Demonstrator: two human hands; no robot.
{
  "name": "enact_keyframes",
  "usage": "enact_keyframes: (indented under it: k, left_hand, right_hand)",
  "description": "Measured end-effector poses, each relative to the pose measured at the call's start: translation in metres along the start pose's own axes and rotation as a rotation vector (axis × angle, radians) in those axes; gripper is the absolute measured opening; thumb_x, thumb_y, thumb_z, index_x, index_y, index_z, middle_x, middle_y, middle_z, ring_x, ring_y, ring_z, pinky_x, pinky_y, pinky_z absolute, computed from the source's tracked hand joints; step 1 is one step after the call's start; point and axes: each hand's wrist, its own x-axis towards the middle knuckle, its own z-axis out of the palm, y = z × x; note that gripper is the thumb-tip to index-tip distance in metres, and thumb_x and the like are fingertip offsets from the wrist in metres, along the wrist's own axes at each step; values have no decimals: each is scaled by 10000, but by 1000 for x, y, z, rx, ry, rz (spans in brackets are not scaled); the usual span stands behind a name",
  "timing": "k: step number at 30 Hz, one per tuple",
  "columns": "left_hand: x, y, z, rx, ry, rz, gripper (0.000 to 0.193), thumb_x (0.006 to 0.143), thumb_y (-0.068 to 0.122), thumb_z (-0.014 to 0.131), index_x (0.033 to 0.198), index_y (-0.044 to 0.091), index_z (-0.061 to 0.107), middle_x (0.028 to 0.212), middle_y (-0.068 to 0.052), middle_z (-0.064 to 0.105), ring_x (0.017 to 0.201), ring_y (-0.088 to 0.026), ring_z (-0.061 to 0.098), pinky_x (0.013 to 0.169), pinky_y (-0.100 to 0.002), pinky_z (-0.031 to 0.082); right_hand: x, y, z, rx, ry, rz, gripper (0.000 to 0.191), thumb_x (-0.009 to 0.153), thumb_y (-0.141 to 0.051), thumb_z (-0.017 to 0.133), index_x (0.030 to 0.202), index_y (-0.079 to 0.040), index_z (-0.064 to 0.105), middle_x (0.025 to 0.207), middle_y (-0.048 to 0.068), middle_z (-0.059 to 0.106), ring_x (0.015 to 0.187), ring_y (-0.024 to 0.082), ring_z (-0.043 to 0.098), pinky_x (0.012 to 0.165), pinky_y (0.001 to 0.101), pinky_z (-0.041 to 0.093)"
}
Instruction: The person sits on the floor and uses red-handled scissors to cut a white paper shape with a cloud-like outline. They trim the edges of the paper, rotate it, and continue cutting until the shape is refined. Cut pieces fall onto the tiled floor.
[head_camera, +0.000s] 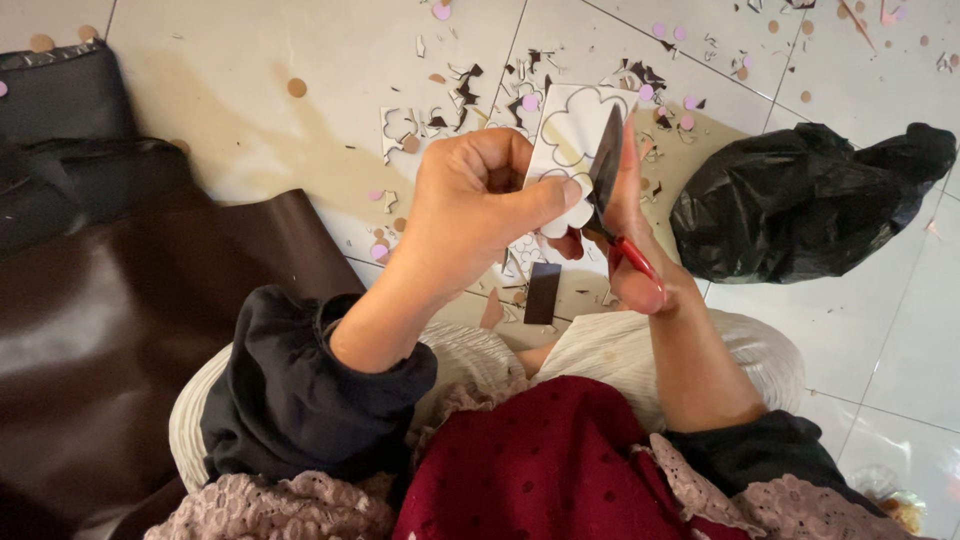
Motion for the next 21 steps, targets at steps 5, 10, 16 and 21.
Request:
enact_keyframes:
  k: [5,10,16,21]
  left_hand:
    - [1,5,-8,111,-25,-97,125,854,48,770,808,-7,668,724,-73,703,606,-81,639,540,-218,489]
    - [3,2,-14,103,-38,-70,149,867,69,779,828,-25,670,758,-61,699,644,-60,607,575,-215,483]
    - [2,-4,-1,8,-12,-23,168,928,100,731,905,-42,645,745,-83,724,620,-113,704,563,-238,546]
    - [3,-7,6,73,32,9,151,930,90,706,908,-55,668,733,-81,719,609,-119,706,552,-251,576]
  right_hand:
    - [0,-11,-5,1,-158,-141,1660,453,-1046,527,1670,-187,-206,1540,113,386,1168,221,497,880,350,461]
    - [4,-21,0,-6,-132,-102,1643,431,-1044,565,1581,-154,-201,1454,93,388,1075,198,501,781,352,462]
    - [9,-15,9,11,20,-6,1694,433,-1034,595,1654,-217,-247,1367,167,438,963,253,537,745,384,468]
    - [5,-7,10,59,-42,-88,1672,489,-1032,599,1629,-172,-273,1562,105,356,1121,214,501,843,353,455]
